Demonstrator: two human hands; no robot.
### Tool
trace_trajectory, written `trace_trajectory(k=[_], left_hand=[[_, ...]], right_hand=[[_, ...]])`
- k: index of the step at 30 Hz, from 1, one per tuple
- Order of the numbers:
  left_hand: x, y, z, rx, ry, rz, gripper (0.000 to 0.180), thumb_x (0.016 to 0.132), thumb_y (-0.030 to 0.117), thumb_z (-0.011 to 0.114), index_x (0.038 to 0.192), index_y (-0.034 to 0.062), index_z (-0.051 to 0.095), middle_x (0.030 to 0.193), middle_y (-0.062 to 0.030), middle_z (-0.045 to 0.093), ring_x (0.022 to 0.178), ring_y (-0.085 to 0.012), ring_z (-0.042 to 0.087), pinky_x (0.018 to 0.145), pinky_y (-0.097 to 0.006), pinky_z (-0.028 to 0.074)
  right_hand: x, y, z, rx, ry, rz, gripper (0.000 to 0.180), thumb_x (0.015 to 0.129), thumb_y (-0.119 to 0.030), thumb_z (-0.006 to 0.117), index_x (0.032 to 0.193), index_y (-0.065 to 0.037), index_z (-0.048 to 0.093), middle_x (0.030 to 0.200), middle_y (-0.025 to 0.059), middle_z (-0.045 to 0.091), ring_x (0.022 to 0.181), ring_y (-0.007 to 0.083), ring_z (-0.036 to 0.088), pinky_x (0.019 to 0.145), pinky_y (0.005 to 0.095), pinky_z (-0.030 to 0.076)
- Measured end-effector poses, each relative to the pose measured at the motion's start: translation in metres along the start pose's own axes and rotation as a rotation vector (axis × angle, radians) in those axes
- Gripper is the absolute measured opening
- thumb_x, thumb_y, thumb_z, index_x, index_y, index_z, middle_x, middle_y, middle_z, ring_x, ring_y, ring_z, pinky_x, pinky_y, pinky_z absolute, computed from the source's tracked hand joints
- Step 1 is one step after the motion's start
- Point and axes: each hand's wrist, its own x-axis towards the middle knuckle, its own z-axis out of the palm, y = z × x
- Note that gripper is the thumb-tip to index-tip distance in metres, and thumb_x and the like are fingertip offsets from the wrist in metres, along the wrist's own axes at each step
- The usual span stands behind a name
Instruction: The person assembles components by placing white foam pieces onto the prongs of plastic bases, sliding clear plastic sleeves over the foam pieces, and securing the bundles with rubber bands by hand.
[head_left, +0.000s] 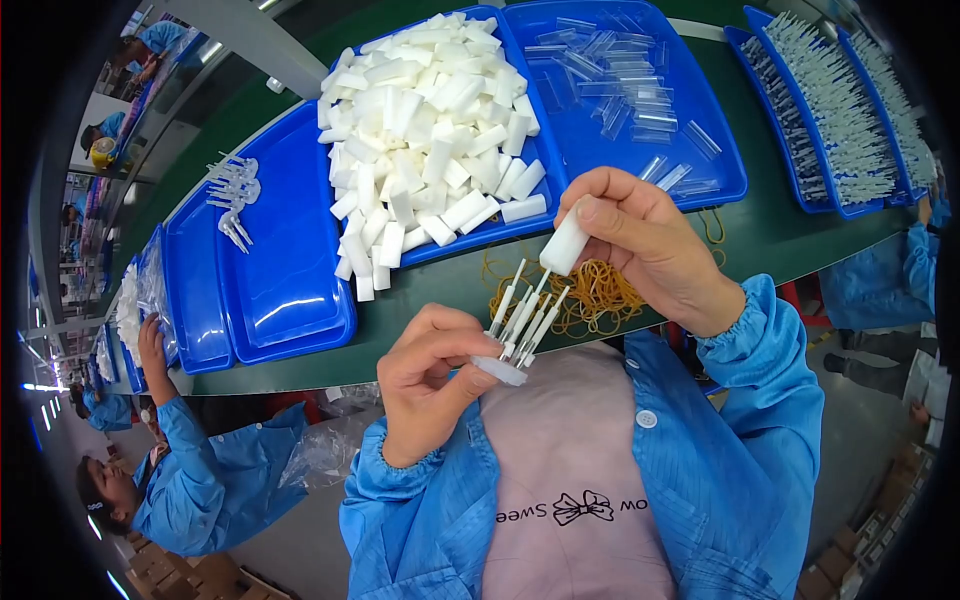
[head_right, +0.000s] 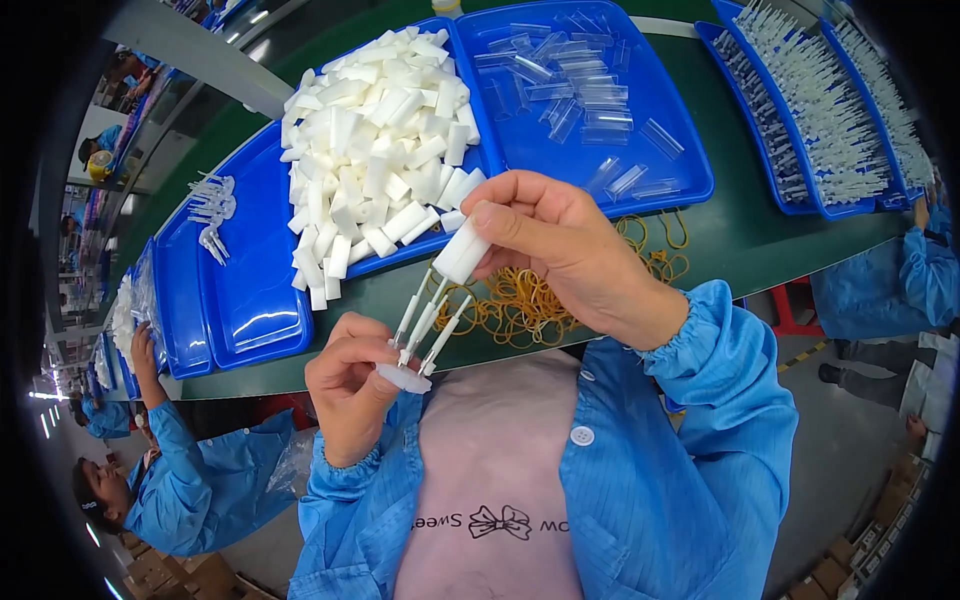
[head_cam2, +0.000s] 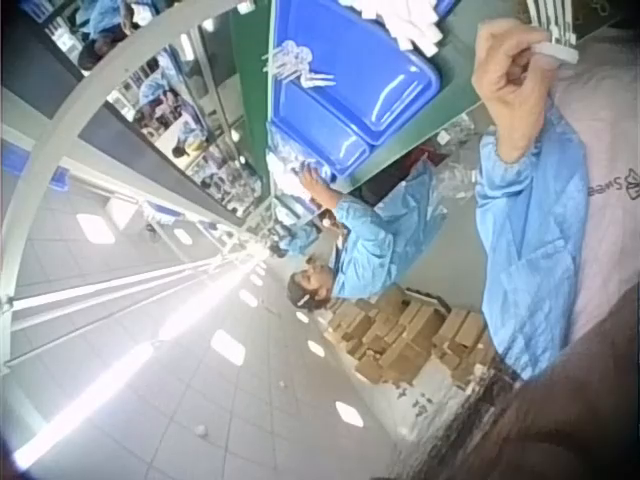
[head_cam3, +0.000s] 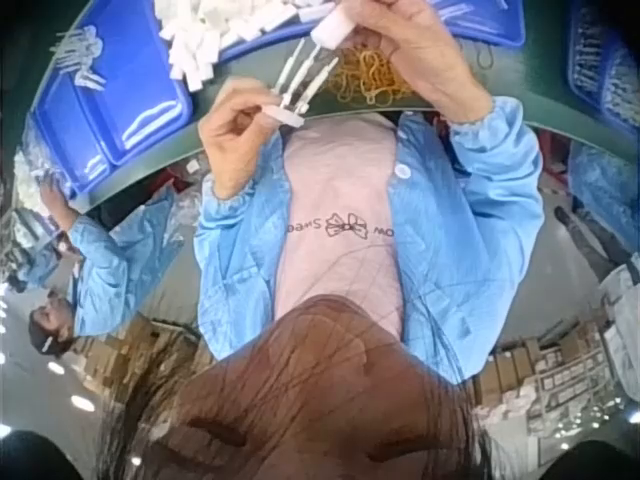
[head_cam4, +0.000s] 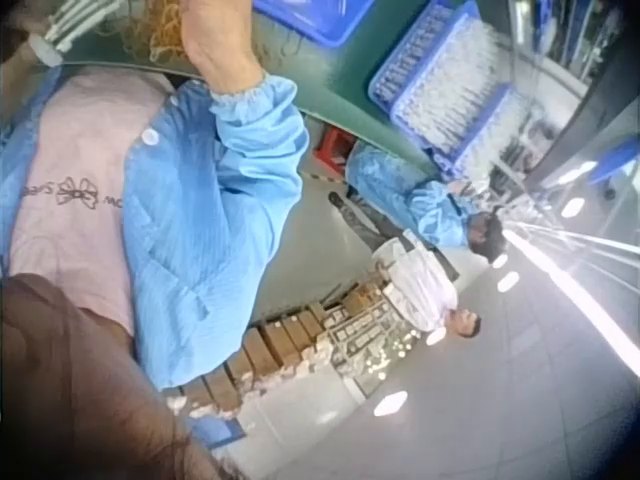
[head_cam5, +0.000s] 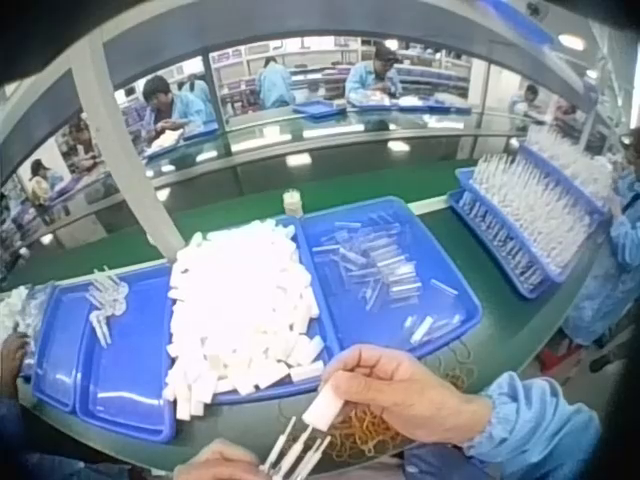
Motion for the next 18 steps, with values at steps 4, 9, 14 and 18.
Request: trace_trajectory(k=[4, 9, 14, 18], left_hand=[[0.005, -0.002, 0.003, 0.018, 0.015, -0.011, 0.02, 0.079, 0.002, 0.073, 0.098, -0.0017, 0.068, 0.096, -0.0093, 0.056, 0.082, -0.0154, 0.06, 0.07, -0.027, 0.05], [0.008, -0.007, -0.004, 0.271, -0.043, 0.166, 0.023, 0.074, 0.004, 0.077, 0.096, -0.0003, 0.069, 0.093, -0.0093, 0.06, 0.08, -0.0162, 0.06, 0.066, -0.028, 0.048], [0.012, -0.002, 0.009, 0.255, 0.005, 0.14, 0.034, 0.069, 0.004, 0.081, 0.1, -0.0014, 0.067, 0.093, -0.0109, 0.063, 0.083, -0.0171, 0.063, 0.072, -0.029, 0.055], [0.012, -0.007, 0.008, 0.221, 0.0, 0.145, 0.037, 0.069, 0.003, 0.081, 0.102, -0.0016, 0.065, 0.093, -0.0108, 0.062, 0.085, -0.0176, 0.064, 0.075, -0.029, 0.057]], right_hand=[[-0.001, -0.001, -0.001, -0.011, -0.068, 0.007, 0.024, 0.092, -0.021, 0.063, 0.108, -0.003, 0.06, 0.1, 0.0052, 0.062, 0.092, 0.0126, 0.062, 0.079, 0.025, 0.051], [-0.006, -0.009, -0.003, -0.312, -0.144, -0.05, 0.019, 0.091, -0.019, 0.064, 0.099, -0.002, 0.064, 0.097, 0.0048, 0.065, 0.088, 0.0098, 0.06, 0.078, 0.0243, 0.048], [-0.011, -0.013, 0.006, -0.405, -0.189, -0.032, 0.014, 0.087, -0.014, 0.067, 0.092, -0.002, 0.066, 0.09, 0.0037, 0.064, 0.085, 0.0096, 0.058, 0.078, 0.025, 0.046], [-0.017, -0.002, 0.013, -0.494, -0.206, -0.14, 0.011, 0.085, -0.013, 0.069, 0.088, -0.003, 0.068, 0.087, 0.0033, 0.064, 0.083, 0.0107, 0.057, 0.076, 0.0257, 0.045]])
